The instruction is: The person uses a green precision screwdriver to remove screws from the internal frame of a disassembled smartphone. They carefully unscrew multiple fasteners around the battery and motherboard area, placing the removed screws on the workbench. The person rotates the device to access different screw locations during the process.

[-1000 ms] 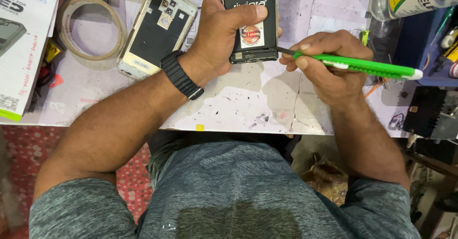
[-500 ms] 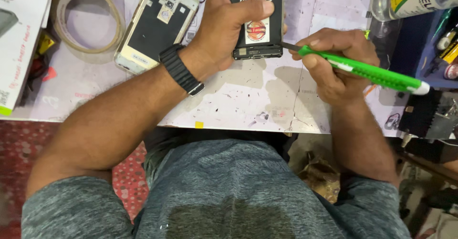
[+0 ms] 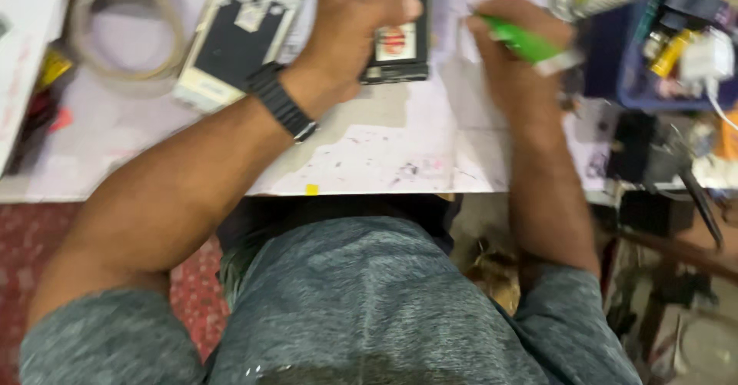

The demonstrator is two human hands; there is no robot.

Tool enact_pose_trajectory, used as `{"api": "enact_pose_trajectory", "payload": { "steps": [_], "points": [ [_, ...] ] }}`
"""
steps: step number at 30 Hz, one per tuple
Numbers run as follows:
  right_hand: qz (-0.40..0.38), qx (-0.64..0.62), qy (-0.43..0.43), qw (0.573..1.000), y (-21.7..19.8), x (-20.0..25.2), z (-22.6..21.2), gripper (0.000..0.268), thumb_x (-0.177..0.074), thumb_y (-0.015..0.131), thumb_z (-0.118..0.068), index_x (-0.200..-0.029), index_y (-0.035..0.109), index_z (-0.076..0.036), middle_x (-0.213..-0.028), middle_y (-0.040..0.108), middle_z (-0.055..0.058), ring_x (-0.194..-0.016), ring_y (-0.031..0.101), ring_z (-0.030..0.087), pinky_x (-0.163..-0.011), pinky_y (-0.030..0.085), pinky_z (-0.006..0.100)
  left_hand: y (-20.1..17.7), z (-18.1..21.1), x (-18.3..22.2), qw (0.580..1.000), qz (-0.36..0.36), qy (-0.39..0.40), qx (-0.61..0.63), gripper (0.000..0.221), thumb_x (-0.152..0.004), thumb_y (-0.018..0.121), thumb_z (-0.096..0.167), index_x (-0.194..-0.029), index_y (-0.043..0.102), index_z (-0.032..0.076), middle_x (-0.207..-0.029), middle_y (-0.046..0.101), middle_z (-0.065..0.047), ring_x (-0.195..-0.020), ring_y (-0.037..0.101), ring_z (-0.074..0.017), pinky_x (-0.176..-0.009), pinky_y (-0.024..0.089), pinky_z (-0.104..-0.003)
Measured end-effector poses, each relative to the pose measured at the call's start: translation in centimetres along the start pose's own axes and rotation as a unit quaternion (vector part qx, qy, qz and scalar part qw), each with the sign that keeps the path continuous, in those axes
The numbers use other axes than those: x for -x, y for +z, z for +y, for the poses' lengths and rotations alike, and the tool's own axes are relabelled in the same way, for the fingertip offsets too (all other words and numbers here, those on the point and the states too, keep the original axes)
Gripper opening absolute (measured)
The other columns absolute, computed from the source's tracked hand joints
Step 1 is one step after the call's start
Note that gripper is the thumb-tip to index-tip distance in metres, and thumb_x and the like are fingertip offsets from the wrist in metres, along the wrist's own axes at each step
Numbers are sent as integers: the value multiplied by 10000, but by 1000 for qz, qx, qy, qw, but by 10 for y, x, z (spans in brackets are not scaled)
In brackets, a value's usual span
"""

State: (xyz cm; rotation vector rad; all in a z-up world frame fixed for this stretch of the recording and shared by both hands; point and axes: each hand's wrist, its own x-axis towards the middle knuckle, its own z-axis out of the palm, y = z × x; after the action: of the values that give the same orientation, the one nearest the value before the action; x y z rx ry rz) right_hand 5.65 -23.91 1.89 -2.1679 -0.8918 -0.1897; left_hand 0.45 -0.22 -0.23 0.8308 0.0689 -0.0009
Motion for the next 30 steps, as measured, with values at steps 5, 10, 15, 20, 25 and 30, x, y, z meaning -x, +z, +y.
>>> {"api": "enact_pose_trajectory", "payload": {
  "steps": [5,10,15,20,25,30],
  "points": [
    [-44,285,-107,951,-24,4,-18,323,-823,767,78,-1119,745,-50,-1067,735,175,-926,724,331,-777,598,384,2,5,3,999,-7,-28,20,202,-839,697,-37,-1025,618,-29,-875,722,-129,-714,770,-243,-653,679,-392],
    [-56,288,157,943,-77,33,-16,333,-935,818,-16,-1253,720,5,-976,732,160,-812,718,282,-731,586,383,2,9,4,999,-27,-34,31,191,-895,691,-61,-1068,612,-57,-926,711,-154,-755,759,-268,-689,676,-406],
    [-78,271,114,953,-74,55,0,324,-879,829,21,-1186,727,27,-1027,747,167,-864,746,251,-757,608,351,0,7,6,999,-38,-32,-10,210,-876,679,-1,-1059,576,1,-901,732,-147,-744,813,-247,-664,664,-391],
    [-53,264,46,962,-66,43,6,398,-783,793,103,-1172,712,87,-897,733,168,-743,732,234,-637,594,342,-9,-13,-2,993,-39,-113,14,111,-886,714,27,-939,636,-32,-819,697,-108,-686,771,-214,-639,676,-359],
    [-10,-39,108,993,-77,36,-22,62,-952,665,-18,-998,707,-17,-762,668,73,-650,680,144,-543,579,288,-16,-30,-5,989,-54,-8,-136,115,-919,716,47,-848,650,-16,-747,659,-63,-644,695,-173,-611,587,-347],
    [24,-269,-11,963,-37,41,-39,161,-1123,704,-154,-1112,668,2,-955,690,130,-808,728,142,-676,652,274,-20,-38,-1,830,-45,155,-534,204,-928,670,145,-790,678,-6,-645,666,-81,-573,680,-196,-583,553,-343]
  ]
}}
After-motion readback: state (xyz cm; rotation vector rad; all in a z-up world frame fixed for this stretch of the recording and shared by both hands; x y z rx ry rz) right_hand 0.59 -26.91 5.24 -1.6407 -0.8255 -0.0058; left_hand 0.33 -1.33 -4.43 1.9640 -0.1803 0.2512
